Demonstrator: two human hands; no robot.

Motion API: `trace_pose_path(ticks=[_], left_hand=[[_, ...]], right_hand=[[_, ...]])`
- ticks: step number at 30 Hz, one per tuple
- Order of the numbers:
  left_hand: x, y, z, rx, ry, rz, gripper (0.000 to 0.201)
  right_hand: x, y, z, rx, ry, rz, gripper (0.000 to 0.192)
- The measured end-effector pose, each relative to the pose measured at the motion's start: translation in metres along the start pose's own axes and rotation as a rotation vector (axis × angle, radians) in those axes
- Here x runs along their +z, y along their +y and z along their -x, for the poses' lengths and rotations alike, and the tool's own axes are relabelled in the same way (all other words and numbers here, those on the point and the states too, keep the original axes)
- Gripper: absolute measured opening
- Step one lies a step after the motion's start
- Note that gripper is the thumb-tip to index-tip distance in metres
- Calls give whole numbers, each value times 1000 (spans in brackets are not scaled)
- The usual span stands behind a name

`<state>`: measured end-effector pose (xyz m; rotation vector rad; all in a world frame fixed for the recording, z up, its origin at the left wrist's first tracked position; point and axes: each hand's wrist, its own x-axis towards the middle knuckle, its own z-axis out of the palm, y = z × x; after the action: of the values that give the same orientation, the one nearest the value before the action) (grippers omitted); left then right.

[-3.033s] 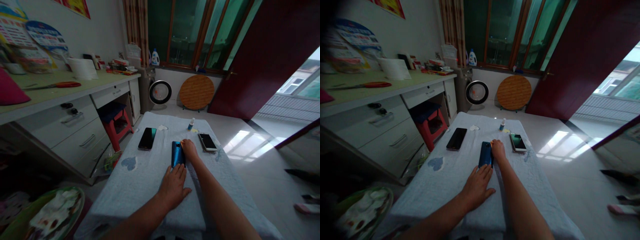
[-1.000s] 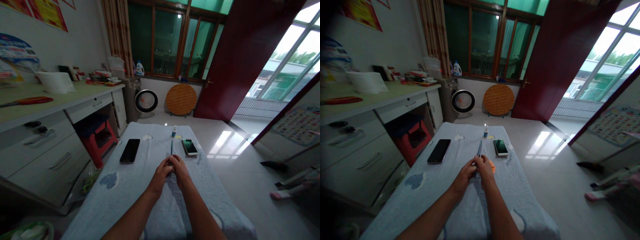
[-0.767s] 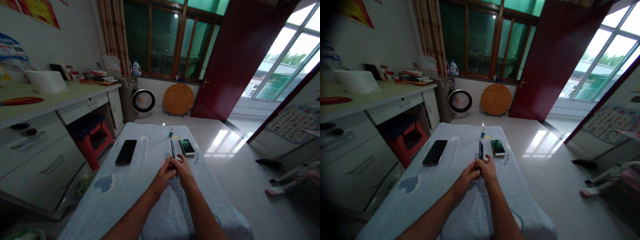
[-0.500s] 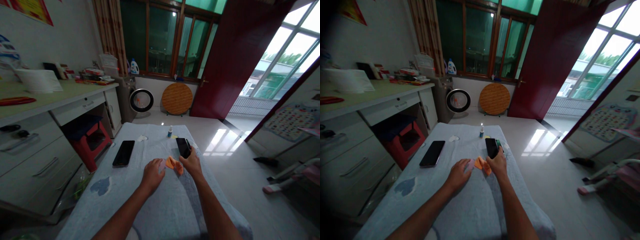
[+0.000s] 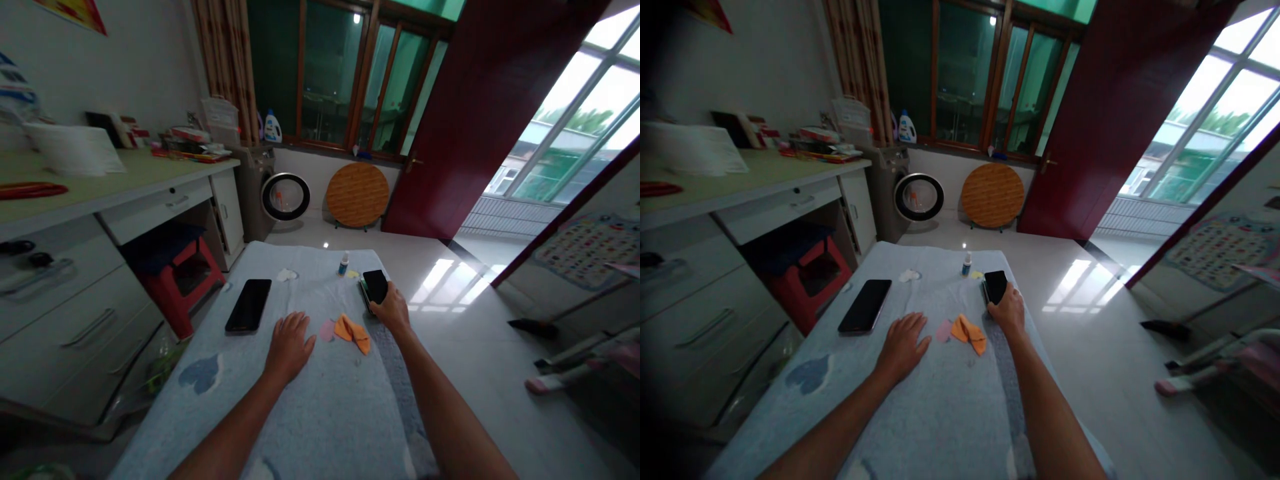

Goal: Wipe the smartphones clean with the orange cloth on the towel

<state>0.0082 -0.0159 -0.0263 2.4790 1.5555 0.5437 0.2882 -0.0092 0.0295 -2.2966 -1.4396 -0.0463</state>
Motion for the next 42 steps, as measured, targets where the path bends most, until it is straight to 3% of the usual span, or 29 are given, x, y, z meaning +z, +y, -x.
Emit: trace_pose_path(ticks=[8,23,27,30,35,38,42], left_hand=[[-4,1,1,7,10,26,41],[-1,-1,1,11,10,-22,42],[0,-3,0,29,15,-59,42],[1,-4,-2,39,4,-89,42],[3,-7,-4,47,-10,-126,43],[4,-9,-6,66,-16,-162,45],[4,-10,-8,97,-27,-190,49]], right_hand=[[-1,-9,-8,69,-69,139,56],[18,0,-4,43,-104,65,47],[12,-1,9,27,-26,-15,60],[4,2,39,-81,28,-130,58],[-33,21,110,-194,-12,-202,55],[-75,40,143,-181,-46,-180,52],[-142,79,171,-184,-190,-70,48]])
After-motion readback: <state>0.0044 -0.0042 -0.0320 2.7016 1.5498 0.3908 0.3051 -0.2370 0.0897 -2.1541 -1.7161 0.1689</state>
